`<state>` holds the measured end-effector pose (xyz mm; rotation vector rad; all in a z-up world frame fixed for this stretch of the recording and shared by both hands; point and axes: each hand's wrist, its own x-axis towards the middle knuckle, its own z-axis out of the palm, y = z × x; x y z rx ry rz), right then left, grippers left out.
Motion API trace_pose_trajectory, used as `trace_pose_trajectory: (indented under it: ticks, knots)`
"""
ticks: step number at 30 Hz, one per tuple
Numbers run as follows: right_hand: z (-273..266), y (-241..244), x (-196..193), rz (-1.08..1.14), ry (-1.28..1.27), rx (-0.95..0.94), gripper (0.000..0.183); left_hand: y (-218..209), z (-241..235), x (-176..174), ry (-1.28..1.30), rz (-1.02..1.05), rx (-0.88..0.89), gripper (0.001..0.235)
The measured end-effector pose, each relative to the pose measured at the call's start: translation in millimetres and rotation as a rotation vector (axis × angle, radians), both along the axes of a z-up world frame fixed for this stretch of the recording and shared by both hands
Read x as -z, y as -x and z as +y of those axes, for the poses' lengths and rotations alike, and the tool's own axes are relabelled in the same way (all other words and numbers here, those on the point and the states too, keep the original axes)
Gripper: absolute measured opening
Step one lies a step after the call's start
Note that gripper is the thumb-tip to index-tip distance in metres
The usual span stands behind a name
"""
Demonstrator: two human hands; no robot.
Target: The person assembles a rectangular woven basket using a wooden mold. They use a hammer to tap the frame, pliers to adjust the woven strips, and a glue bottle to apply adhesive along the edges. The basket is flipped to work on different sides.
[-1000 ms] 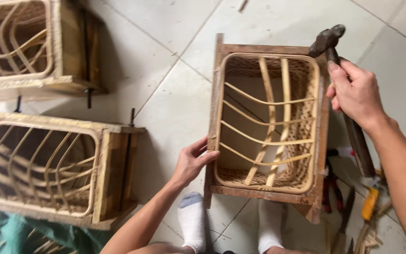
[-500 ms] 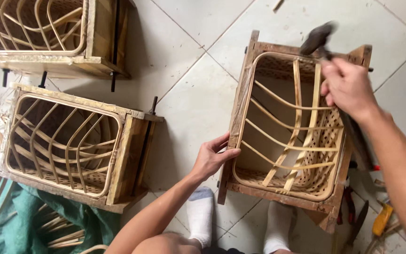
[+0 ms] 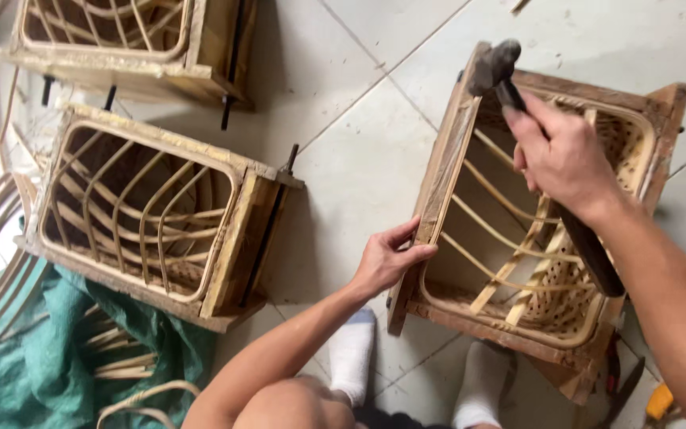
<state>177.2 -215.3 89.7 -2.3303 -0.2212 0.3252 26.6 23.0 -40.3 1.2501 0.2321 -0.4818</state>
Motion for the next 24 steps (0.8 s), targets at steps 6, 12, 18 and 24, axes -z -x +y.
trace_pose_trajectory:
  ticks: [6,12,18,24]
  knots:
    - [13.3,-1.7,-24.0,0.288,0.137,0.095,0.046,-2.5,-1.6,-0.9,-0.051,-0.066,0.002,0.069]
    - [-3.1,-17.5,-22.0,-0.076,-0.102,0.161,0.038,4.1,-2.9,-6.5,-0.104,-0.022,0.007,0.071]
    - [4.2,-30.5,2.4,0.190,0.054,0.113,0.040,0.7,-1.8,-3.0,-0.142,-0.044,0.016,0.070]
    - [11.8,29.0,-18.1,0.295,0.004,-0.001,0.043,4.9,15.2,-9.9,-0.051,-0.036,0.165,0.085]
